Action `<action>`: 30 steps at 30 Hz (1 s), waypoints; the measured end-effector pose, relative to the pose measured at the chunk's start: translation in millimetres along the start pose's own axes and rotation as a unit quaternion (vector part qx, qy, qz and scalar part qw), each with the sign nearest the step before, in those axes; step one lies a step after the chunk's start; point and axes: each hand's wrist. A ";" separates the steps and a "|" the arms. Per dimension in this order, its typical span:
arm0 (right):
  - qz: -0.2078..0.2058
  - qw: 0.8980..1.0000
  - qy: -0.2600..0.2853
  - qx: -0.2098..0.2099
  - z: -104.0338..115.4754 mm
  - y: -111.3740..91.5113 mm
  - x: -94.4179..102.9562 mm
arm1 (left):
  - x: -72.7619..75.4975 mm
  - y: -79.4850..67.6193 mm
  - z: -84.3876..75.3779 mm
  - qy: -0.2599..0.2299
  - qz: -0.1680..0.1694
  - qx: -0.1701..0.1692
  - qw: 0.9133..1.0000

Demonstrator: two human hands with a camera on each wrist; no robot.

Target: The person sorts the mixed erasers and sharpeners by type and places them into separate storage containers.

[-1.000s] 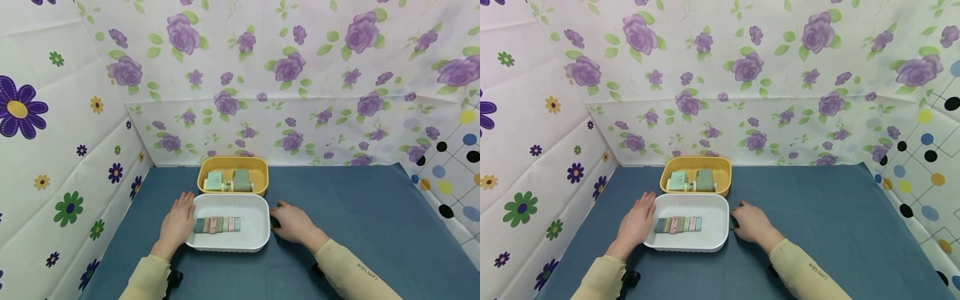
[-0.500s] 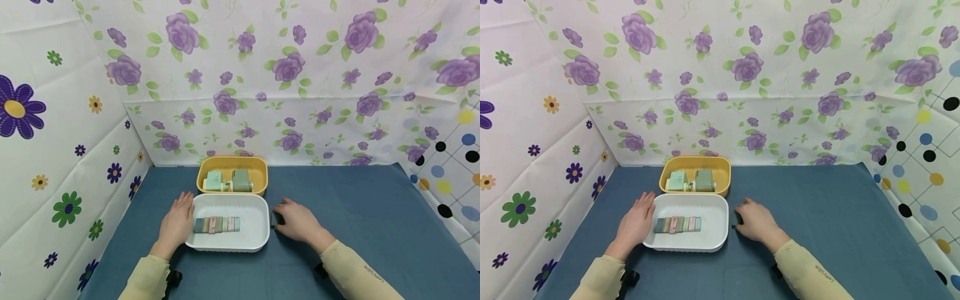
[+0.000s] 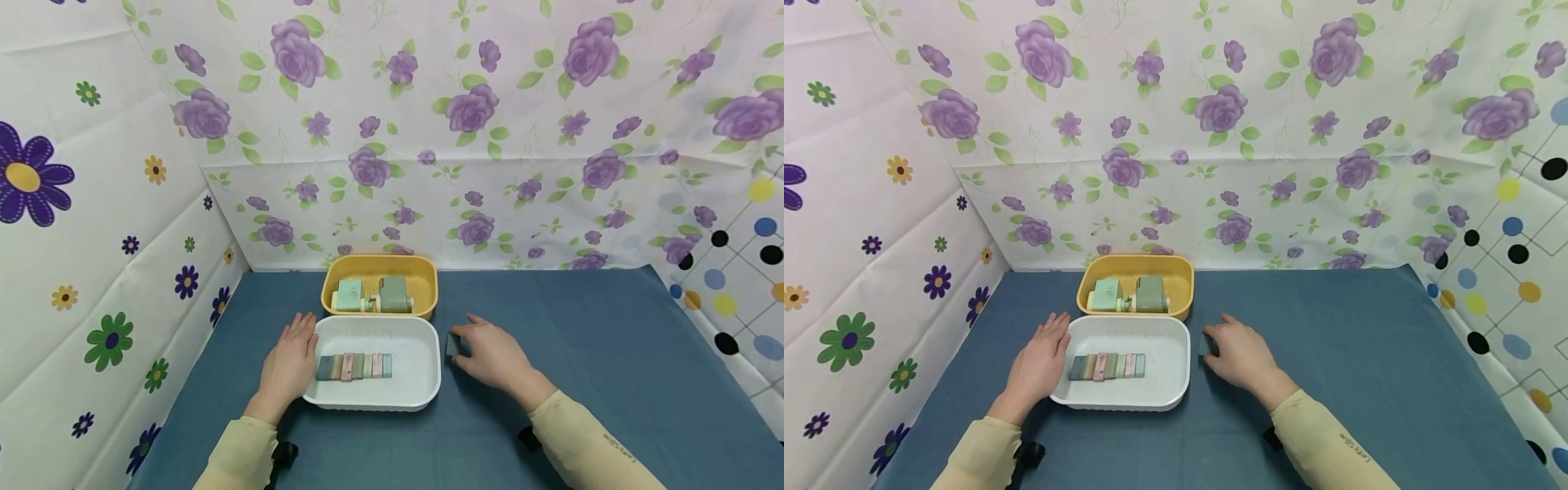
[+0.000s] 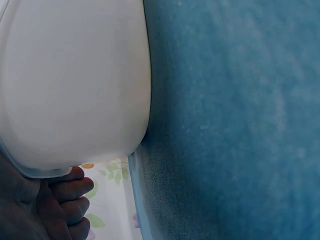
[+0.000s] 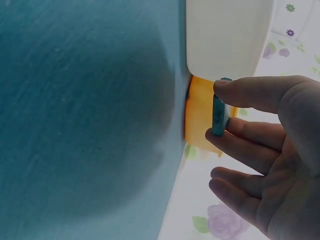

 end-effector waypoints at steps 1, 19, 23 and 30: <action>-0.004 1.000 0.002 0.001 0.2 -0.1 0.6 | 0.0 -0.1 0.0 0.000 0.000 0.000 1.000; -0.090 0.994 0.061 0.004 13.0 -3.2 10.2 | -0.5 -0.5 1.8 -0.002 0.004 0.004 1.000; -0.096 0.993 0.065 0.008 17.1 -3.2 10.4 | -0.1 -0.2 1.4 -0.001 0.004 0.006 1.000; -0.097 0.992 0.077 0.025 23.6 -3.7 10.1 | 0.6 0.4 0.4 0.000 0.006 0.010 1.000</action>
Point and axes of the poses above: each hand's wrist, its own y-axis towards the middle knuckle, its own x-axis out of the back of the hand, z = x × y, and after that the axes turned 3 degrees about y, right-handed
